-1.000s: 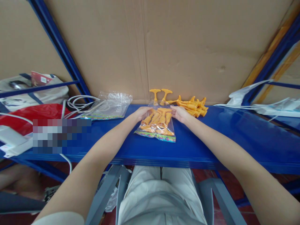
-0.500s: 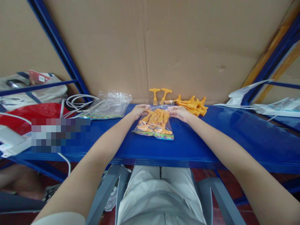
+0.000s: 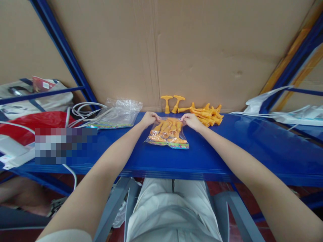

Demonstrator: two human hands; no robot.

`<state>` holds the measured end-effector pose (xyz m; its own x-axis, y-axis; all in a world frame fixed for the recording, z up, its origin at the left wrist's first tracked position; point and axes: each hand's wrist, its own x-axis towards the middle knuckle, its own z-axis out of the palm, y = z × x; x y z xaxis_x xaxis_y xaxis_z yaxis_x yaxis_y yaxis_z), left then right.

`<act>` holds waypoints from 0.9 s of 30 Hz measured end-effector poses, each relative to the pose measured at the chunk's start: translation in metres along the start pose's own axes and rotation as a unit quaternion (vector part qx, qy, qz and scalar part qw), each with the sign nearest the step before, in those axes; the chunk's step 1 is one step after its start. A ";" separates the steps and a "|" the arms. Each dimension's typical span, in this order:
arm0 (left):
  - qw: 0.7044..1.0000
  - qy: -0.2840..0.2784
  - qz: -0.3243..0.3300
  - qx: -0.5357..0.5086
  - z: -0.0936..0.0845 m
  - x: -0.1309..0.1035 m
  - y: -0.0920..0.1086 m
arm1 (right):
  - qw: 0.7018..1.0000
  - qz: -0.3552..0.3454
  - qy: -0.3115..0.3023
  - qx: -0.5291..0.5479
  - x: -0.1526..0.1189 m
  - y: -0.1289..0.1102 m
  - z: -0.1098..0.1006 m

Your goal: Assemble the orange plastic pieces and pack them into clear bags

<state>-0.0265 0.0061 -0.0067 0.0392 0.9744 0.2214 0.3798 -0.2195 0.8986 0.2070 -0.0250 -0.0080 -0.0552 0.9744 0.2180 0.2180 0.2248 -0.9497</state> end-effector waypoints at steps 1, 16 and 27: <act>0.998 0.009 0.026 0.048 0.001 0.001 0.000 | 1.000 -0.014 -0.002 -0.020 0.000 -0.002 -0.001; 0.854 0.050 0.409 0.317 -0.012 0.003 0.036 | 0.991 -0.053 -0.035 -0.120 0.012 -0.034 -0.004; 0.842 0.016 0.403 0.358 -0.005 0.004 0.081 | 0.964 0.076 -0.175 0.185 0.002 -0.060 0.034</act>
<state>-0.0003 -0.0083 0.0682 0.5303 0.5189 0.6705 0.7022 -0.7119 -0.0045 0.1610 -0.0363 0.0414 -0.3896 0.9201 0.0415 -0.1083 -0.0011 -0.9941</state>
